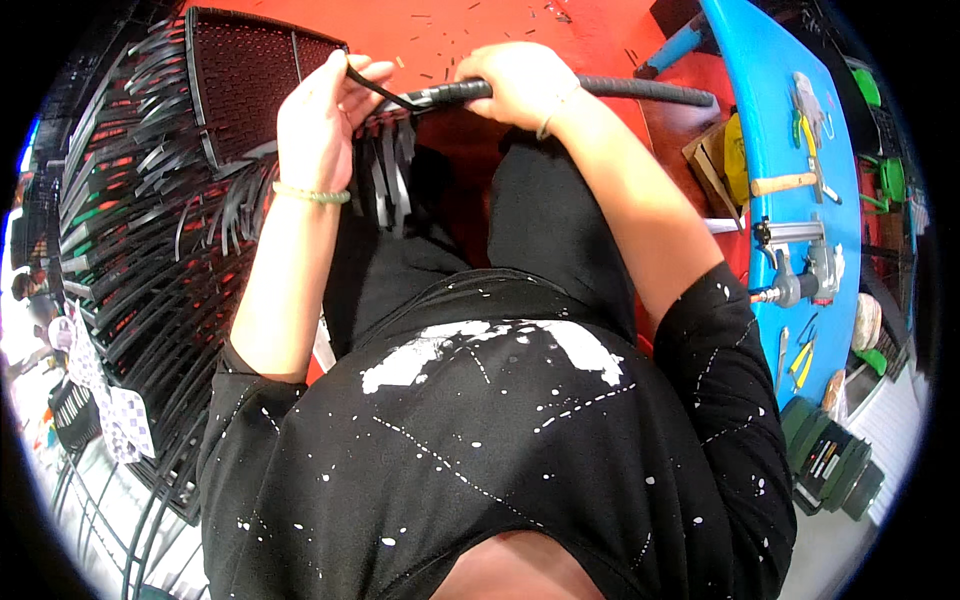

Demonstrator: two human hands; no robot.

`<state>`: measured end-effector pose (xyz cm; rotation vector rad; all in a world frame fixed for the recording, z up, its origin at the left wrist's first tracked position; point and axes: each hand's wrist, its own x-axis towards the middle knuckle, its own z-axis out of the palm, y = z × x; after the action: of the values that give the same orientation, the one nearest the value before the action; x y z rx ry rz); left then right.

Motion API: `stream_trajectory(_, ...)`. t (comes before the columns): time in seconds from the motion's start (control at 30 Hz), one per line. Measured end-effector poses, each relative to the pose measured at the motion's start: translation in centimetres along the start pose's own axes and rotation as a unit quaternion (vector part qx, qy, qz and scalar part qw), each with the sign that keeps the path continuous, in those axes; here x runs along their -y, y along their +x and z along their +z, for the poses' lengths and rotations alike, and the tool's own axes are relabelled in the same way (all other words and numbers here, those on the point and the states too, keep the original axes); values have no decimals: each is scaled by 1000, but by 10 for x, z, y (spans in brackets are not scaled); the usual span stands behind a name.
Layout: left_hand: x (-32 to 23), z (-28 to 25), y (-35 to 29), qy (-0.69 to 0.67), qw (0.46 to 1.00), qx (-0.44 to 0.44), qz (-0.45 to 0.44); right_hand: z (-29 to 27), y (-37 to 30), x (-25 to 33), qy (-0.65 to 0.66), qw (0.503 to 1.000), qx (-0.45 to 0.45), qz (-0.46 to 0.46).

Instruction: The person sits on the floor and assembles a black chair frame by weaving black plastic strips through the metal grid. They use a pneumatic nail gun to secure the strips and pliers to trim excess material. The task involves repetitive weaving and fastening actions on a single chair unit.

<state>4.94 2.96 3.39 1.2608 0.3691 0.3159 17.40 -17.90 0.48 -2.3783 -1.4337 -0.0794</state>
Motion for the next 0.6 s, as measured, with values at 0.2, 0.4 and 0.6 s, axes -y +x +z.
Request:
stream_trajectory(0.2, -13, 8, 38, -1, 999, 12, 40, -17, 38, -26, 10, 999, 44, 28)
stream_trajectory(0.4, -20, 12, 48, 4, 999, 16, 43, -23, 56, -37, 27, 995, 88, 36)
stream_trajectory(0.6, -19, 20, 44, 2, 999, 4, 42, -29, 52, -27, 14, 994, 95, 60)
